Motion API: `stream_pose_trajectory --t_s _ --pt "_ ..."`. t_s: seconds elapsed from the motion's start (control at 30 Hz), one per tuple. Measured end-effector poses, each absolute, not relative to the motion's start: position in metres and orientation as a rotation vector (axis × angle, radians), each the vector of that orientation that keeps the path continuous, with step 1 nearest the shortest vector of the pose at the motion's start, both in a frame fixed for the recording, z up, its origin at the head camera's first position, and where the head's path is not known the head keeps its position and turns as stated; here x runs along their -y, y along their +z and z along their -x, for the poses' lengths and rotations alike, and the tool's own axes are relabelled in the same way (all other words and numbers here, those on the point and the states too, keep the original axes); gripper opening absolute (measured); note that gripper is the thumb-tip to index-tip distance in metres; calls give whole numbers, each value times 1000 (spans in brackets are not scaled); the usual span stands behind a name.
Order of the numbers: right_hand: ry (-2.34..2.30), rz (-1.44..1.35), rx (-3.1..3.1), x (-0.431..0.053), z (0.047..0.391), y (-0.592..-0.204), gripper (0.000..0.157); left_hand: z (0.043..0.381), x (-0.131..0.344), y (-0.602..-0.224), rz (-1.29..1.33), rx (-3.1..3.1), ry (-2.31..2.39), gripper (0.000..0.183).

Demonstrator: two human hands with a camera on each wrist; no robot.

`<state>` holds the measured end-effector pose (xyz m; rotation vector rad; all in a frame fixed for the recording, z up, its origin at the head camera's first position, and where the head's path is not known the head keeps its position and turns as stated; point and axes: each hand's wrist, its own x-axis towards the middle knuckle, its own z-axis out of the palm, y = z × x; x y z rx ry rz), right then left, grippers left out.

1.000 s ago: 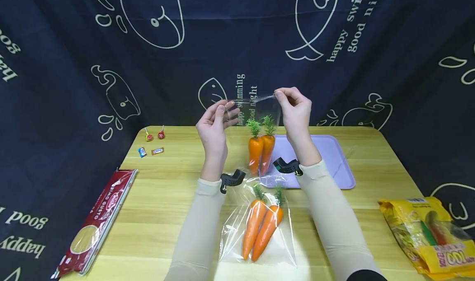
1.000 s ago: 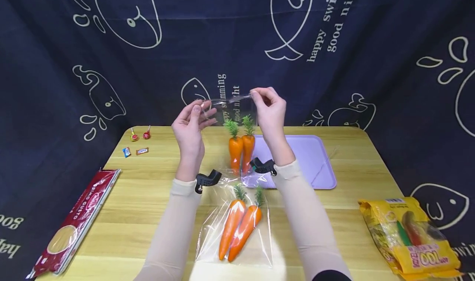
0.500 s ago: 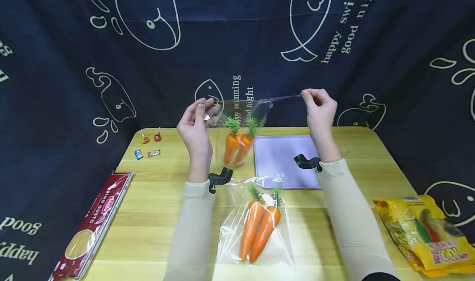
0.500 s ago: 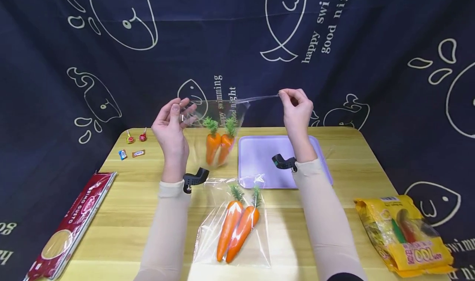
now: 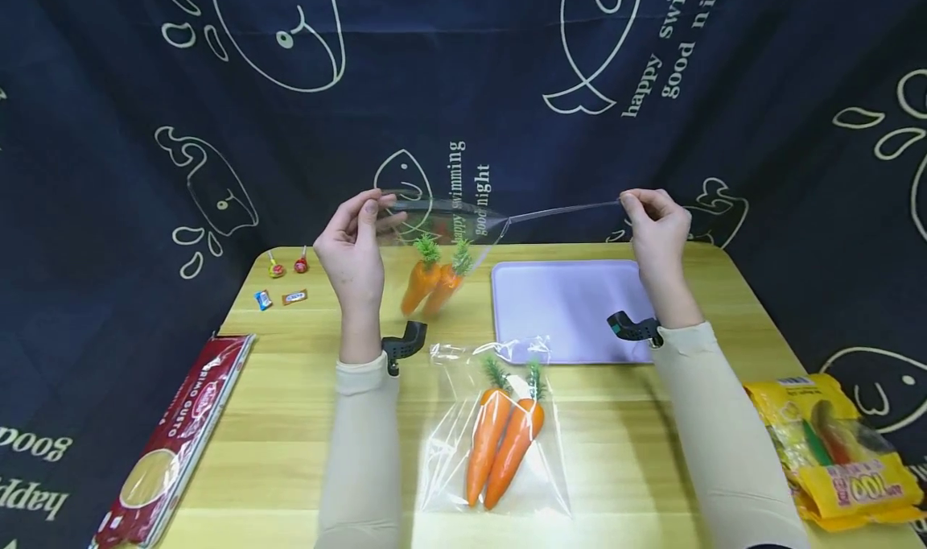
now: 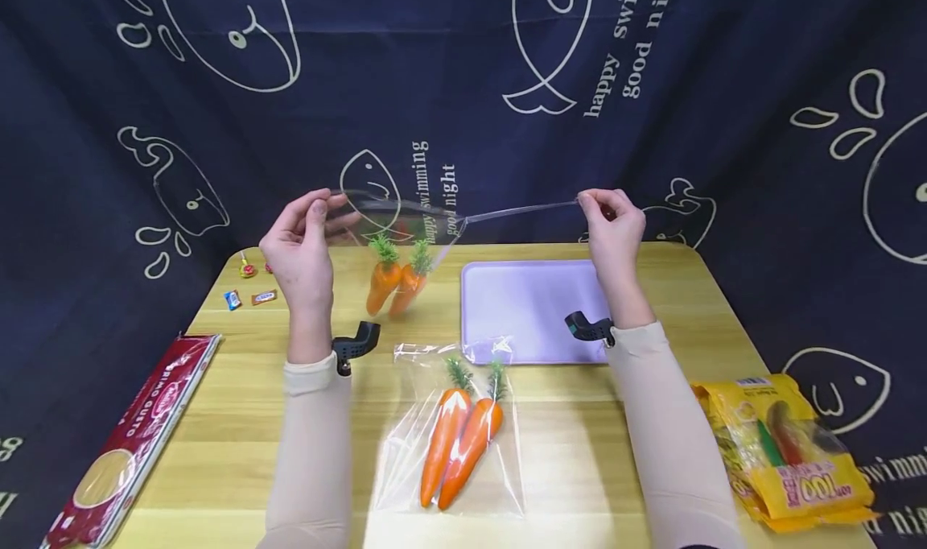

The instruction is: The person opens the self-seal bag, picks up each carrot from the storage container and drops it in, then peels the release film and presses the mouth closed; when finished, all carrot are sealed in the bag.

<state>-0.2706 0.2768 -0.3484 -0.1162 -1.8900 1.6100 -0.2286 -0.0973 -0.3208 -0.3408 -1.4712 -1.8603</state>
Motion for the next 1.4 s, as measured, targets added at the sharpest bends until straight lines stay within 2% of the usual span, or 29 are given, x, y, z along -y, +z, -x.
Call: stream_pose_trajectory --t_s 0.3,0.47,0.63,0.8,0.97,1.1,1.2,1.3,1.4 --pt "1683 211 2210 -302 276 -386 35 208 114 -303 297 1544 -1759 15" --pt "1496 290 2516 -333 277 -412 54 208 115 -301 279 1560 -1739 15" --pt "1264 372 2754 -373 282 -432 58 209 114 -302 263 1560 -1740 15" --pt "1032 402 2787 -405 289 -445 49 208 114 -303 248 1581 -1743 15" --pt "913 487 2772 -419 287 -440 48 210 111 -305 252 1583 -1762 16" --pt "892 481 2634 -405 279 -424 43 216 105 -309 288 1582 -1783 17" --pt "985 320 2493 -368 270 -406 34 218 98 -310 326 1589 -1798 17" --pt "1195 -10 2460 -313 260 -390 29 216 91 -309 343 1608 -1801 16" --pt "1540 -479 2493 -257 254 -385 39 210 84 -307 354 1628 -1806 15"
